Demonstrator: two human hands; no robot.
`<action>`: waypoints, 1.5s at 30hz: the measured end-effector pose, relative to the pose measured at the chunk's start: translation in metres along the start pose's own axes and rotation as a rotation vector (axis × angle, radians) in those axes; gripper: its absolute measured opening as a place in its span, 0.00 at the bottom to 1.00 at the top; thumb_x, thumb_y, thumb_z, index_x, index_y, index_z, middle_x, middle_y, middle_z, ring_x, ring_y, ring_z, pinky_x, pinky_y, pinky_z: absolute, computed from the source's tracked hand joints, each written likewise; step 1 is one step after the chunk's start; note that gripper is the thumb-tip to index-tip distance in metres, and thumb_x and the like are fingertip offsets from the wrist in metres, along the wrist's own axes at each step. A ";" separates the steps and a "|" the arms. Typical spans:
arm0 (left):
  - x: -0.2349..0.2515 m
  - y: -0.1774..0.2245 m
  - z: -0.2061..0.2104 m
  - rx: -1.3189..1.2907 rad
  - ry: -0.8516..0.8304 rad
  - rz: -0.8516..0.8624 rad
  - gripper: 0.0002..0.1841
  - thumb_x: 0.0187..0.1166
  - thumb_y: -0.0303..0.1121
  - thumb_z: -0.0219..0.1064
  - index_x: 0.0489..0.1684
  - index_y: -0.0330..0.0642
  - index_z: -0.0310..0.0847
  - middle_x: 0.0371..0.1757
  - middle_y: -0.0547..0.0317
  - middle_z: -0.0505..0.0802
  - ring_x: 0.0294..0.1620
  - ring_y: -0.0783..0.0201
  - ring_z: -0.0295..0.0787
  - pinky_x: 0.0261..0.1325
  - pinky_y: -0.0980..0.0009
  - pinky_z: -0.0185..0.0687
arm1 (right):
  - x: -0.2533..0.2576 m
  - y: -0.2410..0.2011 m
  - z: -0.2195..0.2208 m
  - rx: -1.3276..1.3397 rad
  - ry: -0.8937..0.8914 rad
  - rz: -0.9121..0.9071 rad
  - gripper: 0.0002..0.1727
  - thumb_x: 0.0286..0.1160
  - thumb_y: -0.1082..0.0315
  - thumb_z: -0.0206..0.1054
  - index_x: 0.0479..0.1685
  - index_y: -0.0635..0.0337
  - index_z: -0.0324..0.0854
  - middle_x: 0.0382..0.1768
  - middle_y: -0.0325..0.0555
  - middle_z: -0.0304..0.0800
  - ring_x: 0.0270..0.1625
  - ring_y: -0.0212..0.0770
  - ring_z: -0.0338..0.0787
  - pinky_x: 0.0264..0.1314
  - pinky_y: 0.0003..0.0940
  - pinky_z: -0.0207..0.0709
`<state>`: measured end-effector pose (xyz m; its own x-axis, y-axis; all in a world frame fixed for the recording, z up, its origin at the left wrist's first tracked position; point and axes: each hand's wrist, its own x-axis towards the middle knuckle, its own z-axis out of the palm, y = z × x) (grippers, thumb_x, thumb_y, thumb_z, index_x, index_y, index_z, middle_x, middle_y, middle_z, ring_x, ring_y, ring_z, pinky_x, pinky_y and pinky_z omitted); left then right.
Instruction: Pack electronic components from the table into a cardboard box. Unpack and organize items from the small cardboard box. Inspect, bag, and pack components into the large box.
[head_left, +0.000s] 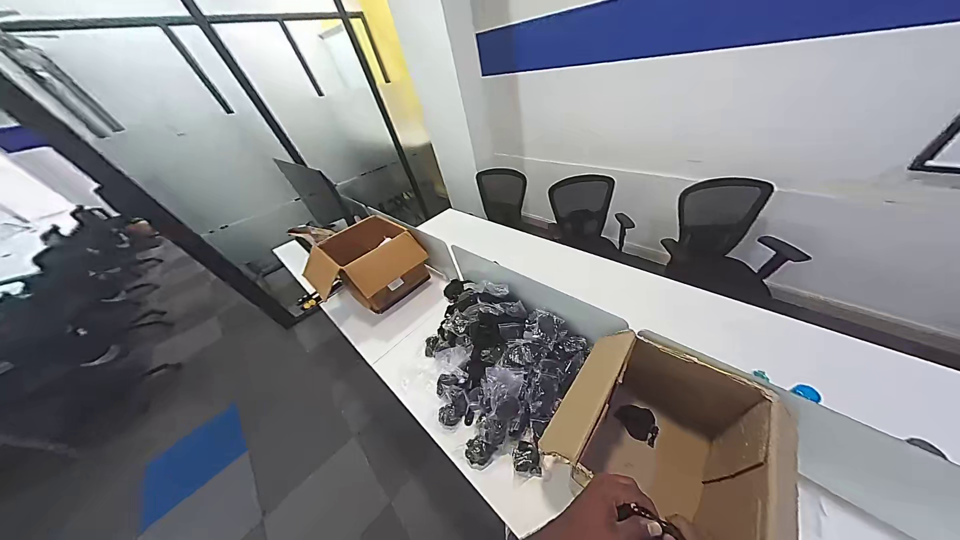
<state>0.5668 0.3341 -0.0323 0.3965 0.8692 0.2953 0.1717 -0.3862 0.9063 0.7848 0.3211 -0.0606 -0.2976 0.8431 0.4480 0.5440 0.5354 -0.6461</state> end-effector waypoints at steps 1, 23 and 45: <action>0.000 0.001 -0.001 -0.009 -0.002 -0.007 0.10 0.83 0.34 0.69 0.47 0.36 0.92 0.45 0.50 0.94 0.51 0.60 0.90 0.62 0.61 0.85 | 0.002 -0.002 0.000 -0.035 0.016 -0.029 0.21 0.87 0.56 0.58 0.47 0.66 0.87 0.37 0.56 0.91 0.44 0.49 0.92 0.51 0.43 0.86; 0.005 0.003 0.000 -0.130 0.179 -0.080 0.07 0.79 0.29 0.70 0.47 0.37 0.91 0.46 0.56 0.95 0.48 0.67 0.92 0.56 0.67 0.91 | 0.000 -0.001 0.002 0.321 0.064 0.144 0.32 0.88 0.41 0.53 0.75 0.60 0.74 0.38 0.39 0.84 0.39 0.28 0.84 0.46 0.27 0.83; 0.014 0.017 -0.016 -0.542 0.360 -0.025 0.14 0.89 0.41 0.61 0.57 0.41 0.85 0.55 0.55 0.93 0.56 0.62 0.91 0.64 0.62 0.87 | -0.008 -0.009 0.012 1.139 0.079 0.793 0.21 0.81 0.63 0.51 0.68 0.58 0.76 0.62 0.51 0.86 0.59 0.49 0.89 0.55 0.48 0.88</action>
<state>0.5604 0.3442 -0.0076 0.0555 0.9614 0.2694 -0.3398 -0.2356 0.9105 0.7731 0.3099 -0.0653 -0.1478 0.9535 -0.2625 -0.3984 -0.3003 -0.8667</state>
